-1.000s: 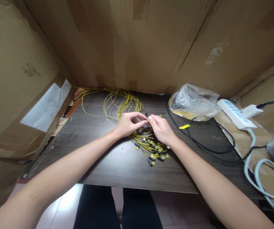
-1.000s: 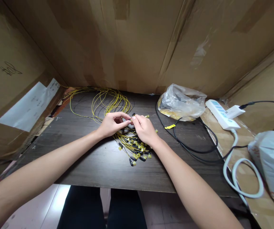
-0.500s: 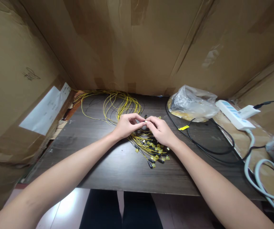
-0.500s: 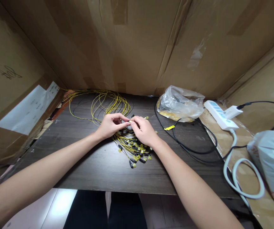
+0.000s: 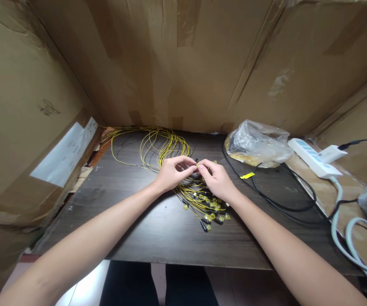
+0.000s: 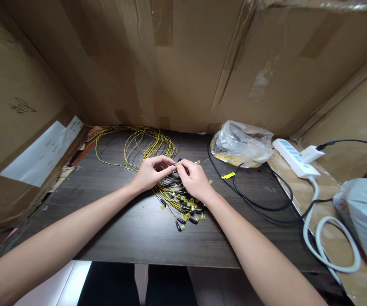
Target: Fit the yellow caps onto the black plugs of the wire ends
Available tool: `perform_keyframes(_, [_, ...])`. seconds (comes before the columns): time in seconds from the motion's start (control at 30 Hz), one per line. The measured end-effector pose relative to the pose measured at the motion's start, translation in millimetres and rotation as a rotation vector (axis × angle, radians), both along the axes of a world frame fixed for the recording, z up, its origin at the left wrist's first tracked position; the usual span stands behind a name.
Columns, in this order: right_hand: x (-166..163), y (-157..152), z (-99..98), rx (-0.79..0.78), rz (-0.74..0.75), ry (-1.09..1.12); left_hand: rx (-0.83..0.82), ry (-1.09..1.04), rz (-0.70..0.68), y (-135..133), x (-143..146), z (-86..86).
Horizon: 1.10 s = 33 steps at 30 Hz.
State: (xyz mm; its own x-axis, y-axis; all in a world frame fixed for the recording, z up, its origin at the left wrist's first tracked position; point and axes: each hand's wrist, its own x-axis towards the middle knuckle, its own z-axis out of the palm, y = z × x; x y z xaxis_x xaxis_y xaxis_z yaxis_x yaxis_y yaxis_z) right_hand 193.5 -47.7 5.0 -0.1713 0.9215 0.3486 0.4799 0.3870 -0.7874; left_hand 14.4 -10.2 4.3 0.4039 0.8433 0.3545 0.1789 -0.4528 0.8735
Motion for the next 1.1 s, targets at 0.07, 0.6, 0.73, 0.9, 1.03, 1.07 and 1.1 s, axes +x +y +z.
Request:
perform_keyframes(0.07, [-0.1,-0.4,-0.3,0.007,0.012,-0.02,0.017,0.016,-0.006,-0.5,-0.2,-0.6])
perform_keyframes(0.6, [1.0,-1.4,-0.1,0.026,0.015,-0.041,0.077,0.035,-0.062,3.9,-0.9,-3.4])
perform_keyframes(0.73, [2.0,1.3,-1.5,0.07,0.035,-0.062,0.128,0.072,-0.076,2.0,-0.7,-2.4])
perform_keyframes(0.9, [2.4,0.7,-1.7,0.074,0.001,-0.017,0.145,0.082,-0.065,1.6,-0.3,-1.4])
perform_keyframes(1.03, [2.3,-0.1,-2.2,0.069,-0.018,0.008,0.149,0.078,-0.042,1.2,0.3,-1.5])
perform_keyframes(1.07, [2.2,0.2,-2.6,0.069,-0.015,0.008,0.146,0.08,-0.033,0.9,0.4,-1.4])
perform_keyframes(1.1, [2.3,0.7,-3.2,0.069,-0.009,0.008,0.141,0.082,-0.025,0.7,0.4,-1.3])
